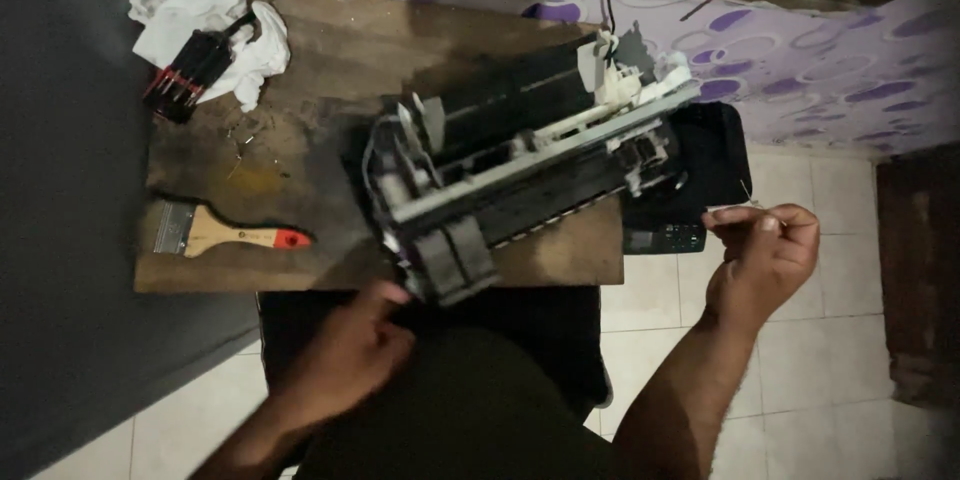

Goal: Reassembling the internal carriage and components of an inkjet printer using a screwdriver.

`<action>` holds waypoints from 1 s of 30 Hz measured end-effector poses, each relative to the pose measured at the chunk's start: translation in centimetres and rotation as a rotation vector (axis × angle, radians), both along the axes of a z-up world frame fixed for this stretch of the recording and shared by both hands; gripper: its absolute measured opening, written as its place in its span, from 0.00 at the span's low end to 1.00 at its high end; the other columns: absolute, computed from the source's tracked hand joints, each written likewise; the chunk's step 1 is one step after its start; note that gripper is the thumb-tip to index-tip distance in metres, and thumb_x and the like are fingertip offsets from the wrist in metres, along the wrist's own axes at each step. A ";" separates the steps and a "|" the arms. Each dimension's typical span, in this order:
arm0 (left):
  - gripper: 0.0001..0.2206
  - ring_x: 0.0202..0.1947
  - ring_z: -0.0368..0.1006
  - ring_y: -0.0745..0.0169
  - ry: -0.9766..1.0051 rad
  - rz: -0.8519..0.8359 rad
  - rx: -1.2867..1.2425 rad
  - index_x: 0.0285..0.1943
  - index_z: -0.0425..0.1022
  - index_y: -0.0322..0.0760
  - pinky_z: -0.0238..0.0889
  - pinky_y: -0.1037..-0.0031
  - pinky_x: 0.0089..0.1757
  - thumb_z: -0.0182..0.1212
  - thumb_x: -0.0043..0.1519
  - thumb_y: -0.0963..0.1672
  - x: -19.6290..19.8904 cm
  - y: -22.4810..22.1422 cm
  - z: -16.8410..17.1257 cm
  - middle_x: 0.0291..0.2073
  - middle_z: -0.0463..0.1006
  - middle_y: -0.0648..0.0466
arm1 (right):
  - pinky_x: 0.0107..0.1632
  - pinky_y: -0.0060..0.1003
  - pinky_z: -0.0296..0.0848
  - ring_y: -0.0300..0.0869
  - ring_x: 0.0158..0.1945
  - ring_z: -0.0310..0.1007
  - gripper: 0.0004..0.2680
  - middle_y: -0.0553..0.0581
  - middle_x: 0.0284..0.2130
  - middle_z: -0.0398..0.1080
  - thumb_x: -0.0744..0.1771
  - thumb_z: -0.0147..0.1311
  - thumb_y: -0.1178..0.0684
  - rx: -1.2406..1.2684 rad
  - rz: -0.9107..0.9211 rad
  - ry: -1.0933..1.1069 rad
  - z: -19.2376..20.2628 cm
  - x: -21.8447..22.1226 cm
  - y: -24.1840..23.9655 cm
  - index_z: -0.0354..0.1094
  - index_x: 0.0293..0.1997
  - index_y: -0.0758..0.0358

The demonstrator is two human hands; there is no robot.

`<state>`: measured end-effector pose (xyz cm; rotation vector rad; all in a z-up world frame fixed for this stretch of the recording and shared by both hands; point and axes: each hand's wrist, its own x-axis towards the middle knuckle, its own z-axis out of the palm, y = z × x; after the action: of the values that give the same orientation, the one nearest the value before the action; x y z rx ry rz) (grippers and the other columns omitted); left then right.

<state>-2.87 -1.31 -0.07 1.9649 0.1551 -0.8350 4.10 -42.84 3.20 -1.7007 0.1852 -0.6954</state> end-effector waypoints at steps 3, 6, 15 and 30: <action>0.18 0.48 0.84 0.68 0.062 -0.280 -0.074 0.58 0.72 0.49 0.73 0.74 0.47 0.63 0.59 0.48 1.5 -1.6 1.2 0.48 0.85 0.57 | 0.44 0.41 0.79 0.47 0.34 0.75 0.02 0.61 0.32 0.73 0.74 0.41 0.58 0.067 -0.058 0.021 -0.5 0.3 -0.2 0.56 0.46 0.54; 0.10 0.44 0.80 0.63 -0.067 -0.637 -0.003 0.49 0.75 0.53 0.69 0.67 0.43 0.62 0.63 0.52 3.3 0.3 3.3 0.44 0.83 0.60 | 0.42 0.37 0.77 0.46 0.37 0.76 0.03 0.60 0.33 0.74 0.72 0.40 0.58 0.153 -0.123 0.062 -0.1 0.3 0.5 0.55 0.43 0.53; 0.18 0.60 0.69 0.24 -0.672 0.209 -0.053 0.62 0.73 0.18 0.64 0.45 0.56 0.57 0.71 0.44 10.4 5.8 -1.3 0.53 0.75 0.24 | 0.47 0.35 0.84 0.49 0.49 0.82 0.05 0.69 0.48 0.76 0.71 0.50 0.50 0.310 0.273 0.262 -0.1 -0.8 -1.3 0.59 0.46 0.55; 0.20 0.46 0.80 0.40 -0.030 0.047 0.171 0.41 0.88 0.45 0.68 0.57 0.44 0.56 0.64 0.56 6.0 -1.1 -2.9 0.37 0.86 0.46 | 0.60 0.46 0.72 0.53 0.60 0.75 0.01 0.70 0.55 0.73 0.72 0.42 0.55 0.341 0.275 0.552 -2.1 -7.2 -4.1 0.56 0.47 0.54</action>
<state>3.11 -2.40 -2.96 2.1243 0.2621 -0.7825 -3.10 -46.96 1.12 -1.5121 0.4200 0.0250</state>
